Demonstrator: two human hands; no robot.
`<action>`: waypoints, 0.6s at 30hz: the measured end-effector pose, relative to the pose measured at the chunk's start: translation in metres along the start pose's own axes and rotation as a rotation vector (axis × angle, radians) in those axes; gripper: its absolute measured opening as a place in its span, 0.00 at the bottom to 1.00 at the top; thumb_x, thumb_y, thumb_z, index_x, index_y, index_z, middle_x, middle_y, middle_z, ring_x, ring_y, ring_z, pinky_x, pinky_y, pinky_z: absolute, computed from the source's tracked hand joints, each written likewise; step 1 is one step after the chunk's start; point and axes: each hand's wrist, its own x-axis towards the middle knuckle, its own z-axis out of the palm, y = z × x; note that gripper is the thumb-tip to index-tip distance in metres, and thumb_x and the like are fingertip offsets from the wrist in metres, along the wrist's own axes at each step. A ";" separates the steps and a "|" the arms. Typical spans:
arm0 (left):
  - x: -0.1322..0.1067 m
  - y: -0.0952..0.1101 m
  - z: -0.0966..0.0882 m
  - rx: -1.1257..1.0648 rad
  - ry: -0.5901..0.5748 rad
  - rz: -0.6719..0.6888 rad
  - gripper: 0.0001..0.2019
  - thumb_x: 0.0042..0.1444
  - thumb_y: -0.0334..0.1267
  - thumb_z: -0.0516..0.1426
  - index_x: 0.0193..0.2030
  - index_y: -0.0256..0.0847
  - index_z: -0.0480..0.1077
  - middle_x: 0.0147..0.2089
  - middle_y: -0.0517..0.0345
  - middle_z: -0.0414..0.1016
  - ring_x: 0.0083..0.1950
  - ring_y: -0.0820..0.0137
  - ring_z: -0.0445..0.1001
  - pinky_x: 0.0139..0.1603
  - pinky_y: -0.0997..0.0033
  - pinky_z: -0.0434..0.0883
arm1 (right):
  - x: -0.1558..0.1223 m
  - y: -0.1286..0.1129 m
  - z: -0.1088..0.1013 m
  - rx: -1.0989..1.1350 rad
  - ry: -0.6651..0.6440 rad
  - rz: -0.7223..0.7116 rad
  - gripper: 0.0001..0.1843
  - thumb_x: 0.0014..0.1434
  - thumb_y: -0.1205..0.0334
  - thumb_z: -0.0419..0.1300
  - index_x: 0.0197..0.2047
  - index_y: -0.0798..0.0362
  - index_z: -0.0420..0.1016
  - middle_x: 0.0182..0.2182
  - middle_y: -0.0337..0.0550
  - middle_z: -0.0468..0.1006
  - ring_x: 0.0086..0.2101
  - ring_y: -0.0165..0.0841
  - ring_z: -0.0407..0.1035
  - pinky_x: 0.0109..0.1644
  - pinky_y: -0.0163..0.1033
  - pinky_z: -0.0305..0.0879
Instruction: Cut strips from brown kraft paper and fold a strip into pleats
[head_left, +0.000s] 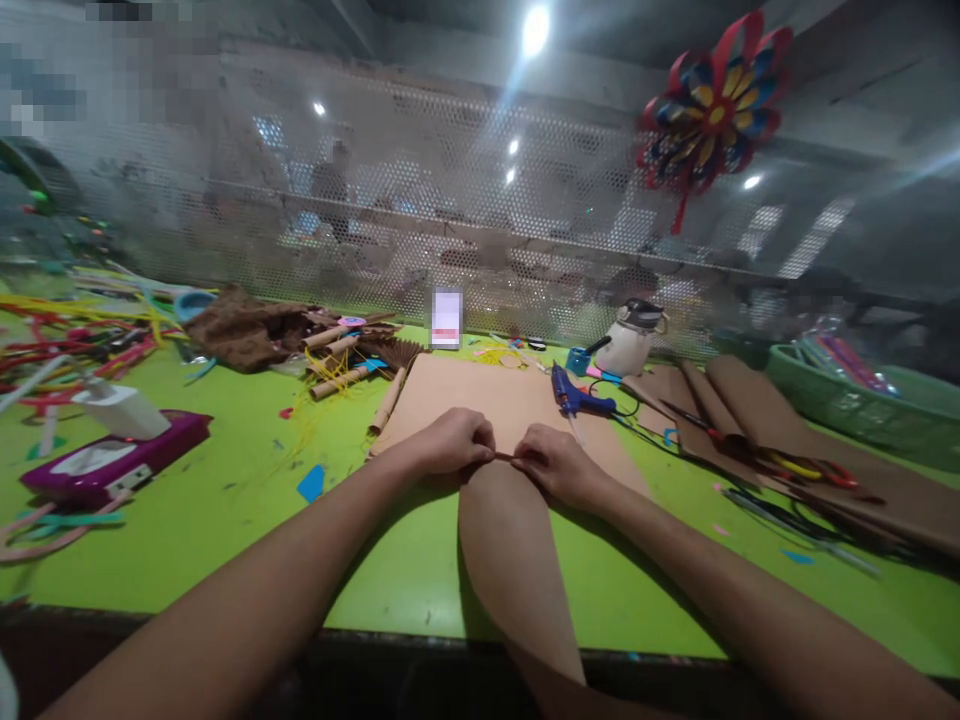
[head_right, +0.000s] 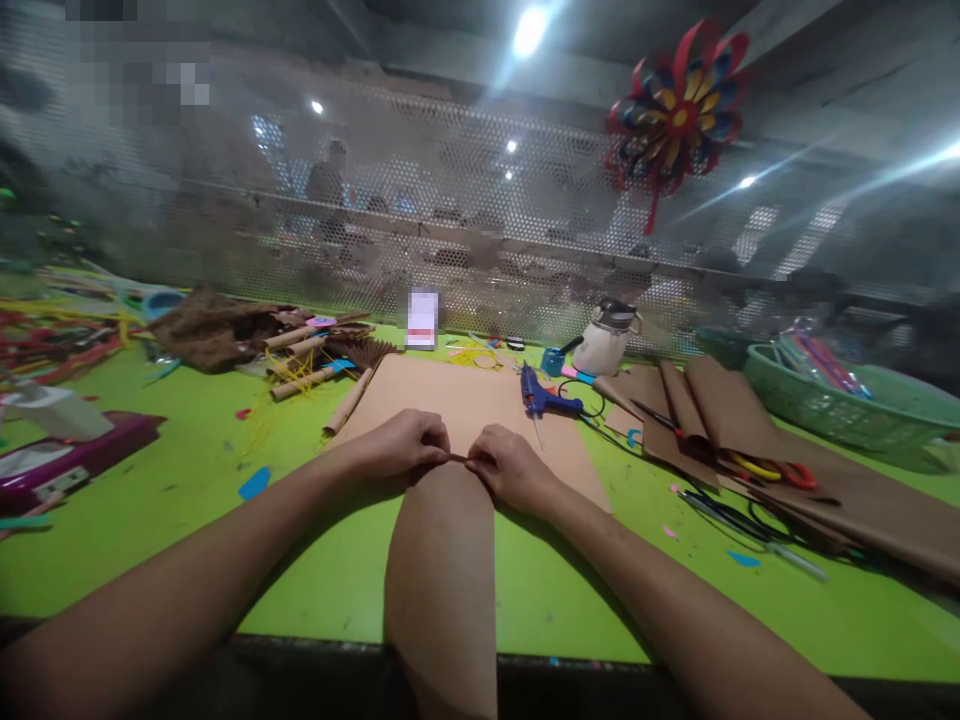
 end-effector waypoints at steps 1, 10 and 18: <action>0.000 0.001 -0.001 0.014 -0.001 0.015 0.07 0.46 0.33 0.56 0.30 0.35 0.74 0.27 0.56 0.74 0.28 0.71 0.67 0.27 0.75 0.60 | -0.001 0.000 0.000 -0.023 -0.006 -0.019 0.05 0.56 0.69 0.57 0.29 0.56 0.71 0.27 0.42 0.69 0.31 0.31 0.63 0.34 0.35 0.59; -0.002 -0.002 -0.007 0.253 -0.057 0.136 0.06 0.44 0.30 0.54 0.30 0.38 0.72 0.30 0.55 0.73 0.29 0.70 0.65 0.29 0.73 0.57 | -0.010 0.001 -0.004 -0.224 -0.033 -0.091 0.08 0.58 0.71 0.53 0.27 0.56 0.68 0.27 0.43 0.66 0.30 0.30 0.59 0.32 0.35 0.55; -0.008 0.013 -0.012 0.476 -0.083 0.255 0.04 0.44 0.29 0.54 0.28 0.39 0.68 0.30 0.54 0.67 0.30 0.68 0.61 0.32 0.70 0.57 | -0.015 -0.004 -0.013 -0.336 -0.137 -0.202 0.07 0.58 0.73 0.51 0.31 0.56 0.67 0.31 0.46 0.67 0.32 0.33 0.57 0.36 0.38 0.56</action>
